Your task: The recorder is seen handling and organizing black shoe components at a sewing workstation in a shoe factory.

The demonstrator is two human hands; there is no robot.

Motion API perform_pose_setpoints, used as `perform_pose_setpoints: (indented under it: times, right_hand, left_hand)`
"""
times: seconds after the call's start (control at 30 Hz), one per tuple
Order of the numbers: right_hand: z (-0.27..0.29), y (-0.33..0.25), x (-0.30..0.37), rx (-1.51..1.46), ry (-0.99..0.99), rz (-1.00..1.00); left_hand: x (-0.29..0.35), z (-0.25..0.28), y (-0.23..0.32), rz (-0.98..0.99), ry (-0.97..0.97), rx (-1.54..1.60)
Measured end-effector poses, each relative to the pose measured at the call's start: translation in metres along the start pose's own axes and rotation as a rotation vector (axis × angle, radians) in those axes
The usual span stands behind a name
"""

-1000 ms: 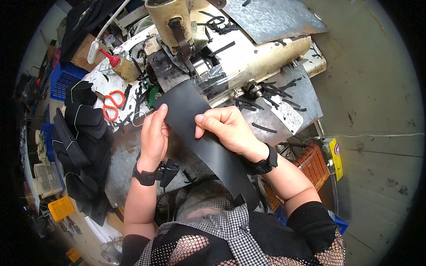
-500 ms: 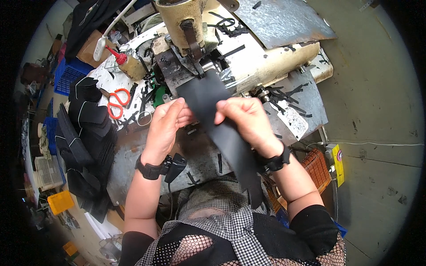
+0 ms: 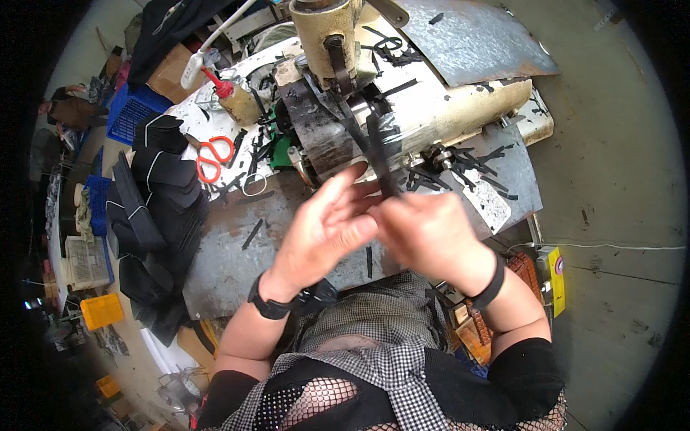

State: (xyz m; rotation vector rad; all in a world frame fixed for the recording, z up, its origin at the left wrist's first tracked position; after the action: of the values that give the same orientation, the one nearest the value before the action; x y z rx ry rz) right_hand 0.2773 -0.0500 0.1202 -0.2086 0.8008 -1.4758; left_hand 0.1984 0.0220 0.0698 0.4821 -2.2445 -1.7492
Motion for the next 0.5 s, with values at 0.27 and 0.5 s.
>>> perform_pose_setpoints:
  times: [0.27, 0.5]
  right_hand:
    - [-0.081, -0.042, 0.010, 0.213, -0.282, 0.189]
    - [-0.094, -0.064, 0.018, 0.044, -0.345, 0.252]
  left_hand:
    - [0.029, 0.021, -0.034, 0.099, 0.204, 0.100]
    - [0.059, 0.033, -0.039, 0.073, 0.265, 0.272]
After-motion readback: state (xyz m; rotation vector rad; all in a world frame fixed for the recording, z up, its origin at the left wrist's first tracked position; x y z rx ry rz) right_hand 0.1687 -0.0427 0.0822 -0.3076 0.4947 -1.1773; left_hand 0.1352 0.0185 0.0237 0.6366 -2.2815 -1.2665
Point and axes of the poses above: each hand's wrist, its own x-axis away from the middle knuckle, its own z-axis out of the back of the hand, y = z × x, the point moved 8 cm from there along -x, towards the middle knuckle, and after that the axes turned 11 degrees about -x, right-handed, at the moved point
